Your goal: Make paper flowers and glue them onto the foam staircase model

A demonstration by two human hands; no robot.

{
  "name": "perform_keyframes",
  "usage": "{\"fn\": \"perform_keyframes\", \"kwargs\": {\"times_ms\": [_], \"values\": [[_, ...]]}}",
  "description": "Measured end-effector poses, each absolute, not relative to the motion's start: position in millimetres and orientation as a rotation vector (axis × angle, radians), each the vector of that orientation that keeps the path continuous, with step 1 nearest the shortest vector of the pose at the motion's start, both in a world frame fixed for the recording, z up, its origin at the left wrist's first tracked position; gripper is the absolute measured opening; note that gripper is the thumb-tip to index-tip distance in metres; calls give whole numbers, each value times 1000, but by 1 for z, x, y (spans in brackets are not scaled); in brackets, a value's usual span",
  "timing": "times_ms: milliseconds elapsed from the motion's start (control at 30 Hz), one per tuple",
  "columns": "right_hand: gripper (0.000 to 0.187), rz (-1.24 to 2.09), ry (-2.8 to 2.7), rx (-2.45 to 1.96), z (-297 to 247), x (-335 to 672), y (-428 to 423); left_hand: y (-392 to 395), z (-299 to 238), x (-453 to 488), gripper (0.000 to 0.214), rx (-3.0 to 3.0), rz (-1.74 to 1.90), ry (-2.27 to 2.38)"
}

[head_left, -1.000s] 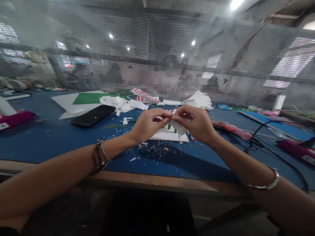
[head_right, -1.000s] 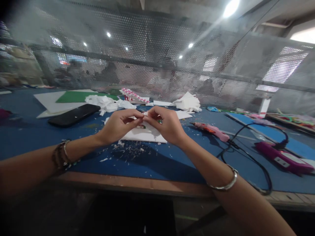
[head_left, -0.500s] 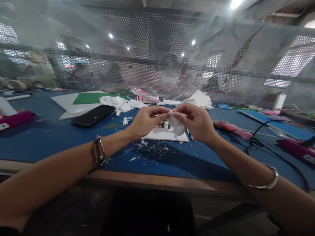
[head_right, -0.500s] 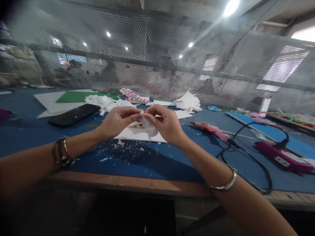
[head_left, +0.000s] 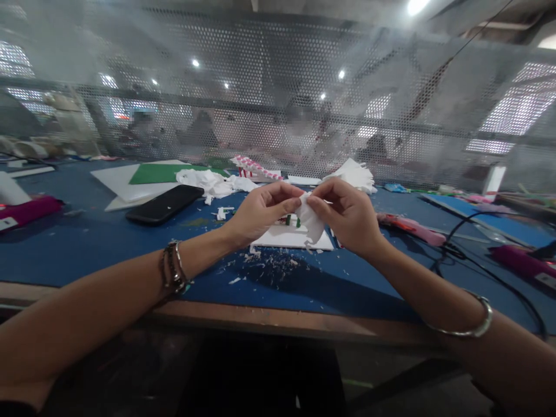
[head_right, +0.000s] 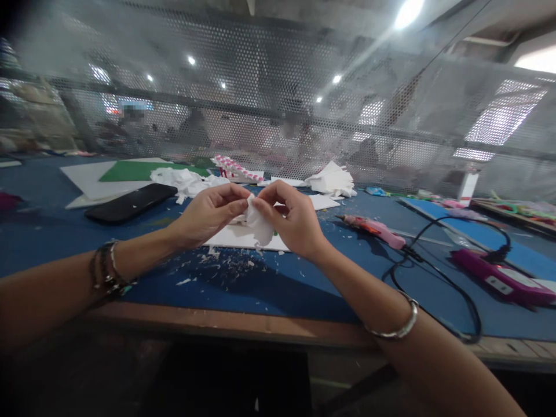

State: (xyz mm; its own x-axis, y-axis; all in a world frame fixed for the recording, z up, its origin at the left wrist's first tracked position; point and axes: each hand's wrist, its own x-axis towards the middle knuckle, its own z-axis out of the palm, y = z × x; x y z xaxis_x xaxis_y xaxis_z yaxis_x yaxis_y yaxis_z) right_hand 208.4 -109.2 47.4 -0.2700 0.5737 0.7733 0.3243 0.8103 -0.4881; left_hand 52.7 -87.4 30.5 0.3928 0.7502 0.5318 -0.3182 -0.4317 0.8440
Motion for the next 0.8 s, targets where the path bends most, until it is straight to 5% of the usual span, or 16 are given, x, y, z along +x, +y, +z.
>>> {"fn": "perform_keyframes", "kwargs": {"times_ms": [800], "values": [[8, 21, -1928, -647, 42, 209, -106, -102, 31, 51, 14, 2332, 1622, 635]]}}
